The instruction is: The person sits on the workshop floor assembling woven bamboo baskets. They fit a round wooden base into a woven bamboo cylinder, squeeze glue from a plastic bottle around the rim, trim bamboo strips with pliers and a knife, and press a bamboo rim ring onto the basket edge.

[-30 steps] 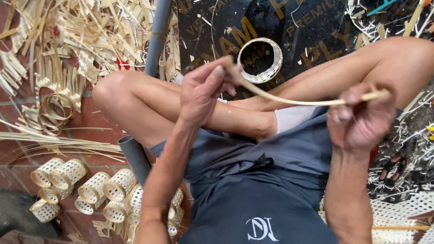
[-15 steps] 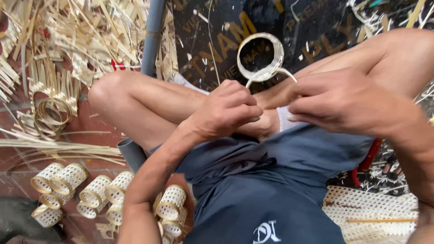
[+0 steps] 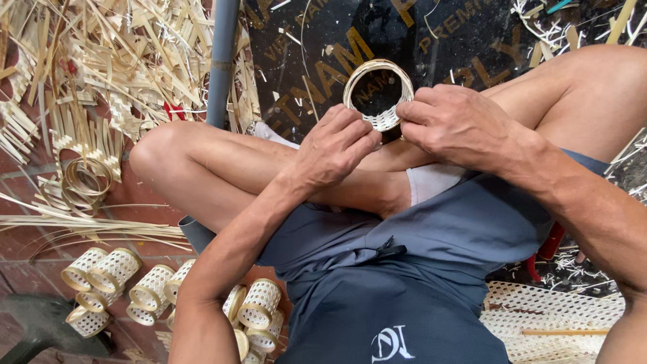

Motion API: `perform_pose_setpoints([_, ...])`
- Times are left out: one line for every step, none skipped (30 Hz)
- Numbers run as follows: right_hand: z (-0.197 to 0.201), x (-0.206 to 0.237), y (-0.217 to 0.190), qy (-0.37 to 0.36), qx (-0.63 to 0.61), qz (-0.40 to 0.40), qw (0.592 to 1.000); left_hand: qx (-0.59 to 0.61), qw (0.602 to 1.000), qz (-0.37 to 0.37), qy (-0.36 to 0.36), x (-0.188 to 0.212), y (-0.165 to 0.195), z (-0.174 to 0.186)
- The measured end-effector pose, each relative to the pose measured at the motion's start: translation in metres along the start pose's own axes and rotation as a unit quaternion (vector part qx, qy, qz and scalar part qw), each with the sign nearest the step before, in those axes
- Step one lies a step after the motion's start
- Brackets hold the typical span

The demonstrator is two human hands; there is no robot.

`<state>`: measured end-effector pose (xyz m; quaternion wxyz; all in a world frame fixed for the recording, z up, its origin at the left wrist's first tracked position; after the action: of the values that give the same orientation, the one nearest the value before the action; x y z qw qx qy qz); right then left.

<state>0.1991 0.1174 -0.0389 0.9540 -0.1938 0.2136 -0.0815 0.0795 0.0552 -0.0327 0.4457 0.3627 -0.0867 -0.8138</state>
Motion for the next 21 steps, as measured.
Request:
perform_pose_setpoints([-0.002,0.000,0.001,-0.006,-0.001,-0.001,1.000,-0.007,1.000,0.008,-0.013,0.000,-0.002,-0.002])
perform_pose_setpoints([-0.003,0.000,0.002,-0.011,-0.001,0.001,1.000,-0.011,1.000,0.000,-0.010,-0.001,-0.002,0.000])
perform_pose_setpoints([-0.004,0.000,0.003,-0.016,0.001,0.004,1.000,-0.015,1.000,-0.009,-0.007,-0.001,-0.002,0.001])
perform_pose_setpoints([-0.004,-0.001,0.003,-0.014,0.000,0.006,1.000,-0.017,1.000,-0.016,-0.004,-0.002,-0.001,0.002])
perform_pose_setpoints([-0.004,-0.002,0.003,-0.012,-0.001,0.009,1.000,-0.020,1.000,-0.007,-0.002,-0.002,-0.003,0.003])
perform_pose_setpoints([-0.003,-0.003,0.003,-0.010,-0.001,0.012,1.000,-0.025,1.000,0.001,0.001,-0.003,-0.004,0.002])
perform_pose_setpoints([-0.003,-0.004,0.002,-0.008,-0.001,0.014,1.000,-0.029,1.000,0.008,0.003,-0.004,-0.004,0.001])
perform_pose_setpoints([-0.003,-0.005,0.002,-0.007,-0.002,0.016,1.000,-0.044,0.999,0.031,0.007,-0.005,-0.007,-0.001])
perform_pose_setpoints([-0.003,-0.006,0.001,-0.005,-0.001,0.019,1.000,-0.060,0.997,0.052,0.011,-0.007,-0.009,-0.005])
perform_pose_setpoints([-0.002,-0.006,0.001,0.003,-0.008,0.024,1.000,-0.076,0.994,0.072,0.016,-0.009,-0.012,-0.009])
perform_pose_setpoints([-0.002,-0.007,0.000,0.009,-0.015,0.028,0.999,-0.097,0.990,0.101,0.012,-0.011,-0.016,-0.016])
perform_pose_setpoints([-0.002,-0.007,0.000,0.015,-0.023,0.031,0.999,-0.117,0.985,0.130,0.006,-0.013,-0.019,-0.023])
perform_pose_setpoints([-0.003,-0.007,0.001,0.015,-0.025,0.033,0.999,-0.138,0.978,0.159,0.000,-0.014,-0.023,-0.028])
perform_pose_setpoints([-0.003,-0.008,0.001,0.015,-0.028,0.035,0.999,-0.135,0.974,0.179,-0.003,-0.016,-0.027,-0.033])
perform_pose_setpoints([-0.004,-0.007,0.002,0.015,-0.031,0.038,0.999,-0.132,0.971,0.200,-0.007,-0.017,-0.031,-0.037])
perform_pose_setpoints([-0.003,-0.008,0.003,0.018,-0.035,0.036,0.999,-0.126,0.967,0.219,-0.010,-0.017,-0.035,-0.039])
perform_pose_setpoints([-0.002,-0.008,0.004,0.021,-0.039,0.034,0.998,-0.121,0.966,0.227,-0.025,-0.017,-0.036,-0.042])
perform_pose_setpoints([-0.002,-0.008,0.005,0.025,-0.042,0.031,0.998,-0.116,0.965,0.233,-0.040,-0.016,-0.038,-0.044])
perform_pose_setpoints([-0.002,-0.008,0.006,0.021,-0.043,0.028,0.998,-0.111,0.963,0.240,-0.056,-0.014,-0.040,-0.045])
perform_pose_setpoints([-0.002,-0.008,0.007,0.017,-0.047,0.027,0.998,-0.102,0.965,0.235,-0.057,-0.013,-0.040,-0.044])
perform_pose_setpoints([-0.002,-0.008,0.007,0.013,-0.051,0.027,0.998,-0.094,0.967,0.229,-0.057,-0.013,-0.040,-0.042])
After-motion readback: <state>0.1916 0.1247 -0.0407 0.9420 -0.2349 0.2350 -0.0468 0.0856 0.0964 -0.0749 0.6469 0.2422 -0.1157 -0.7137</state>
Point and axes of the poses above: each hand's wrist, its own x-axis away from the middle knuckle, its own z-axis out of the back of the hand, y = z × x, the point moved 8 cm from there along -x, towards the middle knuckle, and after that the axes turned 15 degrees about y, right-handed, at the moved point
